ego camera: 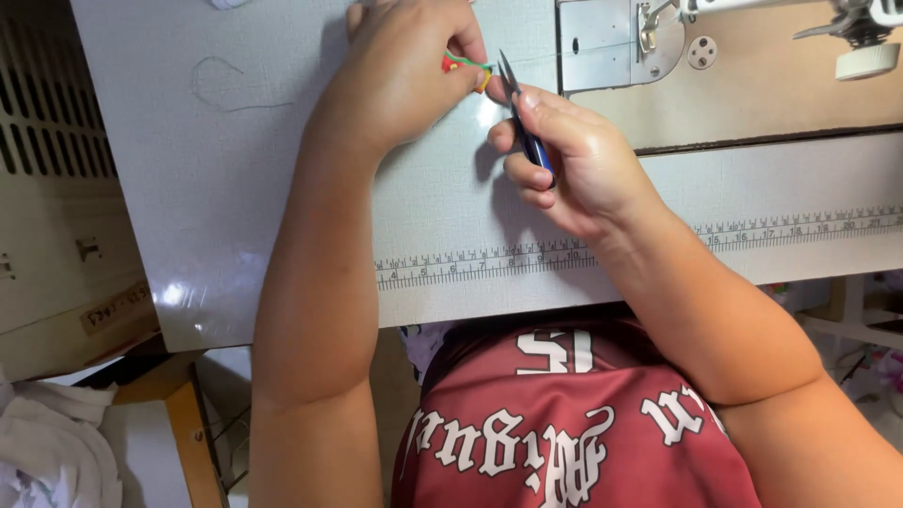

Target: The person is sewing colorful fabric strips together using an industrial sewing machine, including aligning the fabric and trimming threads with snips.

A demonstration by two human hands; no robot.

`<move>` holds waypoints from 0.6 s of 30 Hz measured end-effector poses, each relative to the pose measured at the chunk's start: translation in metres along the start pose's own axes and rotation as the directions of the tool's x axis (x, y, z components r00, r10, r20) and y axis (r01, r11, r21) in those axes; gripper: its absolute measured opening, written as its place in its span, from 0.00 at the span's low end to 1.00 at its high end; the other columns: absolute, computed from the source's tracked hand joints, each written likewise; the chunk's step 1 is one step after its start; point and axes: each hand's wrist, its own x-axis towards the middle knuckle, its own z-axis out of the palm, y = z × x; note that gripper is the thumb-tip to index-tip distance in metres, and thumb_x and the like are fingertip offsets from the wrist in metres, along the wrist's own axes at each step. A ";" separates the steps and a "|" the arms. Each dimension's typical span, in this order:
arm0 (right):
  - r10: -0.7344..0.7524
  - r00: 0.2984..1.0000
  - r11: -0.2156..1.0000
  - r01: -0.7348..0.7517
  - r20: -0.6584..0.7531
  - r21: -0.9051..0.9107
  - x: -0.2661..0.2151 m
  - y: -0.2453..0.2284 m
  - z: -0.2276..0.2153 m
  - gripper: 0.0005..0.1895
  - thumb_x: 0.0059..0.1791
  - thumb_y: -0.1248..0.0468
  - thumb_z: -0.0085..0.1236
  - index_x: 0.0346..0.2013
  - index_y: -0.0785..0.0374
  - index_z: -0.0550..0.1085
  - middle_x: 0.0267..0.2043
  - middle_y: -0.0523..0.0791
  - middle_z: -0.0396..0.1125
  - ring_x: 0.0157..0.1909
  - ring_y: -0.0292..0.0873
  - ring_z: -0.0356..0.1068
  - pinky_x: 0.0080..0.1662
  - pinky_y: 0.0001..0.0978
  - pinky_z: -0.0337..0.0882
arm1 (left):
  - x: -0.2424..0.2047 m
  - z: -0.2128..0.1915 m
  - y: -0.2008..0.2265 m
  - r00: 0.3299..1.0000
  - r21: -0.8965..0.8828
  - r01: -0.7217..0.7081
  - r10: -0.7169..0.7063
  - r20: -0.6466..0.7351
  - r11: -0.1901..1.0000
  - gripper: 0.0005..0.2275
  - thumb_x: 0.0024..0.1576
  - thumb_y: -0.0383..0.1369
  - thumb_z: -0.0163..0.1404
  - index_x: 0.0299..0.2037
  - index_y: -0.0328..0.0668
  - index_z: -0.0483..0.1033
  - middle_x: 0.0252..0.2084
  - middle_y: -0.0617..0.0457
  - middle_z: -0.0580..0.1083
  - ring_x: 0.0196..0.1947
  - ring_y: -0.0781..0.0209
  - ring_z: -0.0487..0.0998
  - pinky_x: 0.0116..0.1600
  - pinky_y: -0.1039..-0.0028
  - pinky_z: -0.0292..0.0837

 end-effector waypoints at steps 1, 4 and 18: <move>0.005 1.000 1.000 -0.005 0.006 0.017 0.001 -0.001 0.002 0.18 0.50 0.60 0.44 0.54 0.62 0.65 0.31 0.45 0.60 0.17 0.30 0.49 0.16 0.17 0.46 | -0.001 0.000 0.000 1.000 -0.024 0.009 -0.009 0.005 1.000 0.02 0.47 0.34 0.54 0.27 0.59 0.76 0.33 0.63 0.74 0.40 0.52 0.70 0.43 0.58 0.53; 0.013 1.000 0.998 -0.015 0.026 0.066 0.003 -0.003 0.003 0.18 0.51 0.62 0.43 0.54 0.63 0.65 0.29 0.45 0.56 0.16 0.29 0.46 0.15 0.15 0.42 | 0.000 0.000 0.001 1.000 -0.045 0.020 -0.020 0.001 0.999 0.02 0.47 0.36 0.55 0.24 0.62 0.76 0.35 0.63 0.74 0.42 0.50 0.68 0.42 0.59 0.51; 0.033 0.993 0.994 -0.044 0.113 0.097 0.006 -0.003 -0.001 0.17 0.52 0.61 0.43 0.54 0.63 0.65 0.27 0.44 0.55 0.15 0.27 0.43 0.15 0.13 0.40 | 0.000 0.000 -0.001 1.000 -0.045 0.025 -0.025 0.005 0.999 0.07 0.46 0.40 0.60 0.22 0.60 0.74 0.33 0.61 0.71 0.45 0.53 0.65 0.43 0.60 0.51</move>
